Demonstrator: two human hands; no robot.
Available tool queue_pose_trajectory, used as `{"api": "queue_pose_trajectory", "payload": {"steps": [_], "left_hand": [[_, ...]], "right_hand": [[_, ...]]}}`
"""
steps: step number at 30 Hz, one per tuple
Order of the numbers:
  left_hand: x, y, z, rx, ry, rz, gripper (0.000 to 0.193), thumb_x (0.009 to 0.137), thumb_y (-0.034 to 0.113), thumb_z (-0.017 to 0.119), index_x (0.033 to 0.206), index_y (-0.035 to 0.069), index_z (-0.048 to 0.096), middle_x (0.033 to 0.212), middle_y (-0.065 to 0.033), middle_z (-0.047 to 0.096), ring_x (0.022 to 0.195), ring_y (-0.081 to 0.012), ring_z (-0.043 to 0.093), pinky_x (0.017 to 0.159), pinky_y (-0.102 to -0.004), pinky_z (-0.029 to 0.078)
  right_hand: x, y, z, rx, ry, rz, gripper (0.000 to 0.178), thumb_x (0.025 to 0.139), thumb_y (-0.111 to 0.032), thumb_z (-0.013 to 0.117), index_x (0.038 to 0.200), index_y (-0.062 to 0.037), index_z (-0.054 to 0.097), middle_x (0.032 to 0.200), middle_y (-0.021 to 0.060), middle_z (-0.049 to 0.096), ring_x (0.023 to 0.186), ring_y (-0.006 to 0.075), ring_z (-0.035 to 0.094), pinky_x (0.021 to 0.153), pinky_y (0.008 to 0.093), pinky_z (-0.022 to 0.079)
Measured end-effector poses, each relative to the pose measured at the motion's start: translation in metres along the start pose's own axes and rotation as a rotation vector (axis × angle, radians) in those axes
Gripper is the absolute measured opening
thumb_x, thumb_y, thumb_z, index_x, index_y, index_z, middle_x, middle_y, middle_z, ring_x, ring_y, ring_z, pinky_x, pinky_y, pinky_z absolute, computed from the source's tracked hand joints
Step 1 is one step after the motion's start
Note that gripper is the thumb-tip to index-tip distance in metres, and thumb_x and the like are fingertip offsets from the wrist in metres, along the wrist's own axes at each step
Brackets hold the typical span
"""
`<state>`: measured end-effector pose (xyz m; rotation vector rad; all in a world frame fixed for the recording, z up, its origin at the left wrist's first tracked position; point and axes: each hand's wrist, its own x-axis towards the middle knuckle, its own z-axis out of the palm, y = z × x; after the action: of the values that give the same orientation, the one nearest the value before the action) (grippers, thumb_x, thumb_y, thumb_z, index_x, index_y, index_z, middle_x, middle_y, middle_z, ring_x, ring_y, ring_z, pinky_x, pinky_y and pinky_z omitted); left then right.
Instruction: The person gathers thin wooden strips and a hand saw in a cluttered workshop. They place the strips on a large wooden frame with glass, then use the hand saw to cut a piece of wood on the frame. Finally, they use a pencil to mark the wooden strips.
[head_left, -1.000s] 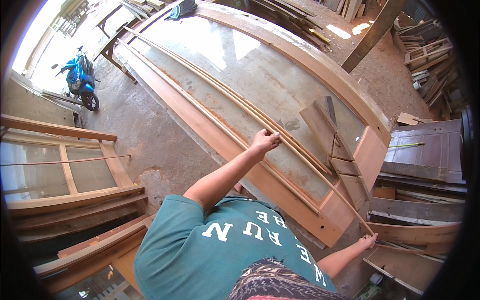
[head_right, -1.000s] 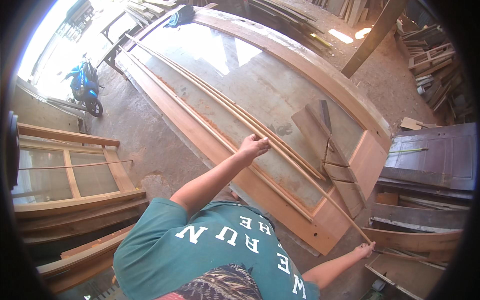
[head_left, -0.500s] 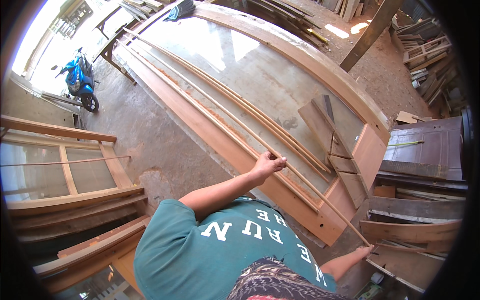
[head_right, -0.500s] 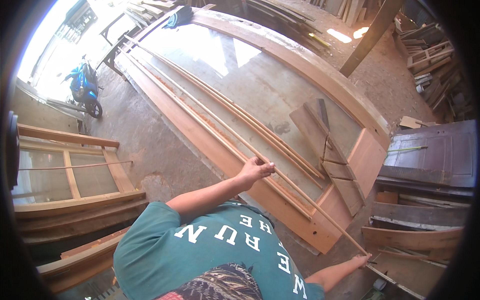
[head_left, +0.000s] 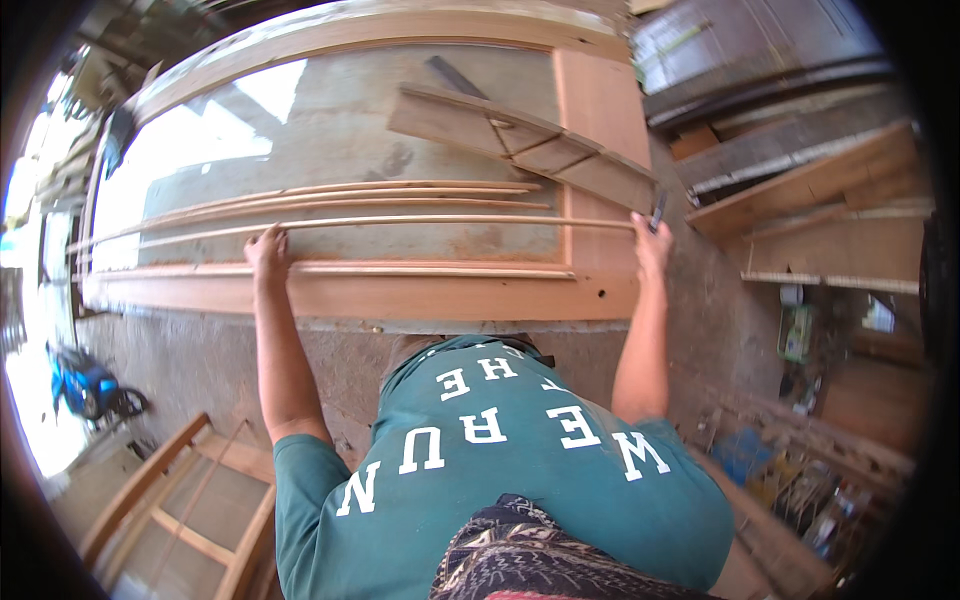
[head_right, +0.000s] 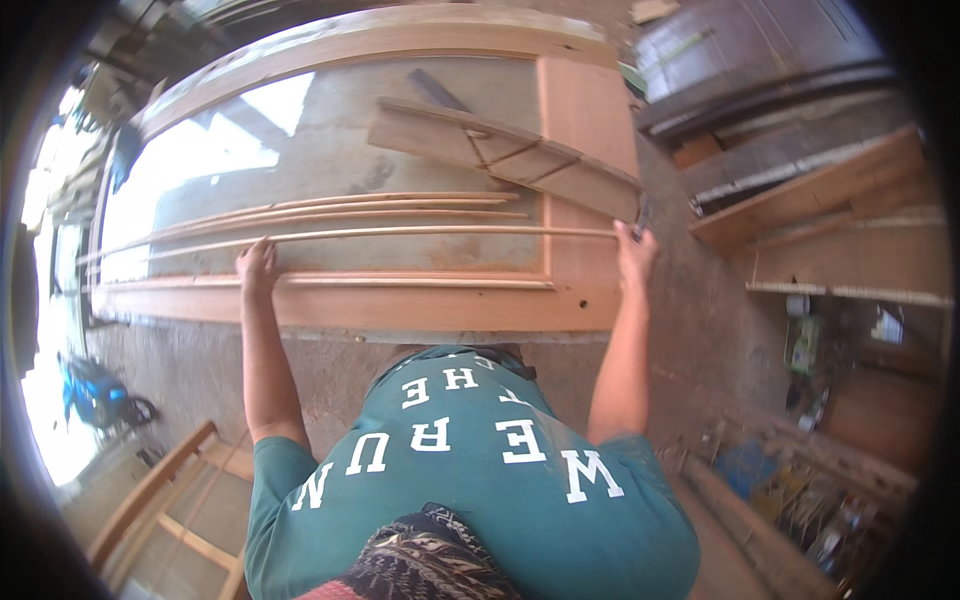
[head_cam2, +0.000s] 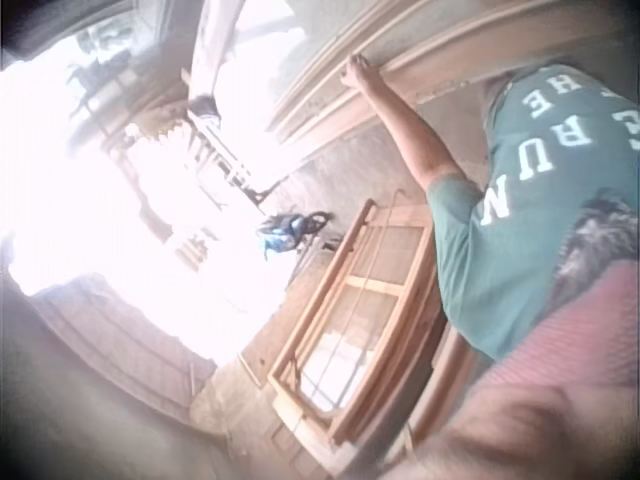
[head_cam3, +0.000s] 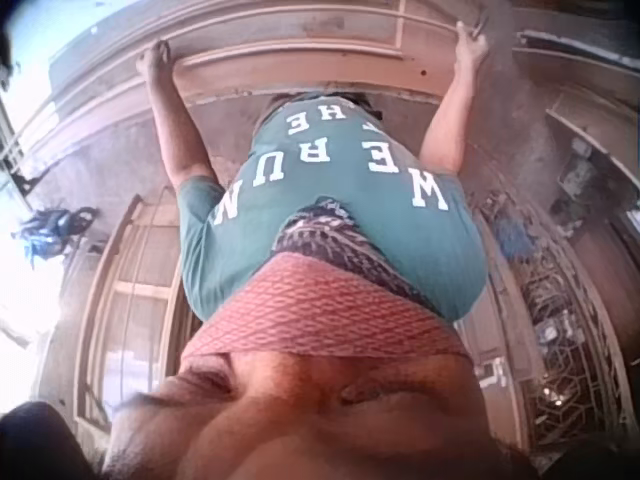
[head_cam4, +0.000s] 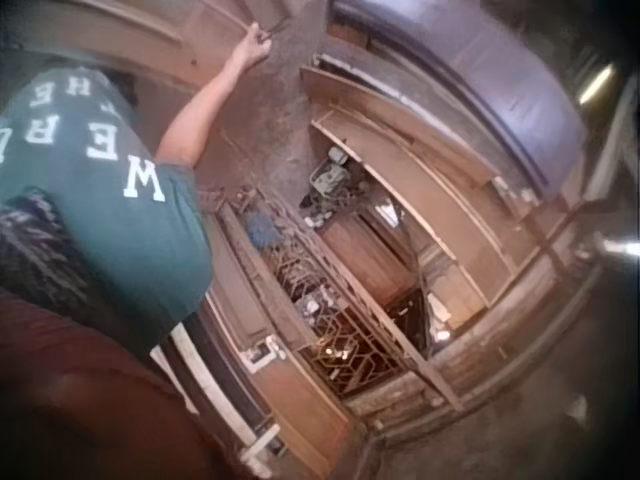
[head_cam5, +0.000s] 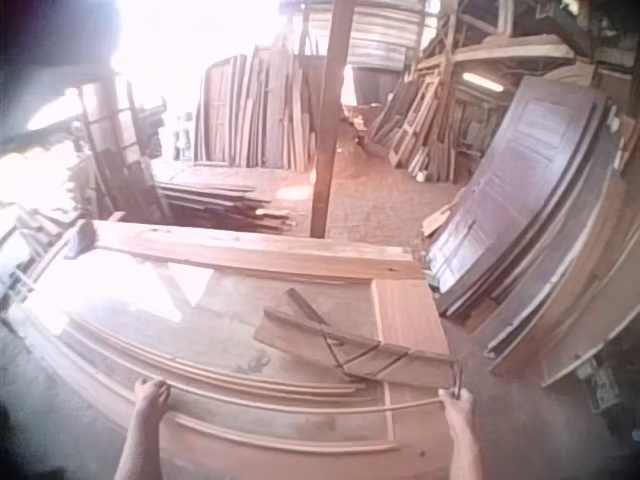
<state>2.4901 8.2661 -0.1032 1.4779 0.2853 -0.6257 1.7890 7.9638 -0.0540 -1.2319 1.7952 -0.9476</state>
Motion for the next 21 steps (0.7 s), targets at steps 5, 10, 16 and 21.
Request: {"api": "queue_pose_trajectory", "payload": {"steps": [5, 10, 16, 21], "left_hand": [[0.055, 0.023, -0.014, 0.080, 0.042, 0.064, 0.034, 0.093, -0.007, 0.077, 0.121, -0.006, 0.058, 0.102, -0.0158, 0.072, 0.086, -0.0231, 0.074, 0.073, -0.0303, 0.065], [0.065, 0.048, -0.022, 0.248, 0.124, 0.081, 0.075, 0.093, -0.001, 0.078, 0.155, -0.003, 0.036, 0.118, -0.0180, 0.069, 0.094, -0.0219, 0.073, 0.075, -0.0298, 0.064], [0.021, 0.037, -0.001, 0.527, 0.196, 0.418, 0.076, 0.095, 0.004, 0.077, 0.161, -0.002, 0.039, 0.123, -0.0186, 0.069, 0.112, -0.0285, 0.070, 0.098, -0.0405, 0.059], [-0.081, 0.021, 0.045, 0.966, -0.293, 0.944, 0.033, 0.097, 0.007, 0.075, 0.129, 0.002, 0.073, 0.126, -0.0167, 0.072, 0.123, -0.0306, 0.067, 0.104, -0.0436, 0.054]], "right_hand": [[-0.040, -0.022, 0.033, -0.115, -0.157, -0.189, 0.025, 0.097, -0.026, 0.085, 0.092, -0.0021, 0.077, 0.082, -0.0037, 0.068, 0.076, 0.0079, 0.057, 0.071, 0.0287, 0.048], [-0.070, -0.062, 0.054, -0.298, -0.342, -0.285, 0.022, 0.095, -0.020, 0.079, 0.107, -0.0016, 0.081, 0.084, 0.0140, 0.077, 0.076, 0.0200, 0.071, 0.073, 0.0375, 0.055], [-0.078, -0.068, 0.070, -0.221, -0.383, -0.306, 0.022, 0.098, -0.018, 0.075, 0.112, -0.0018, 0.080, 0.098, 0.0148, 0.080, 0.090, 0.0212, 0.076, 0.083, 0.0363, 0.058], [-0.088, -0.118, 0.050, -0.033, -0.240, -0.496, 0.021, 0.107, -0.009, 0.060, 0.120, -0.0021, 0.074, 0.109, 0.0072, 0.074, 0.087, 0.0175, 0.068, 0.082, 0.0349, 0.056]]}}
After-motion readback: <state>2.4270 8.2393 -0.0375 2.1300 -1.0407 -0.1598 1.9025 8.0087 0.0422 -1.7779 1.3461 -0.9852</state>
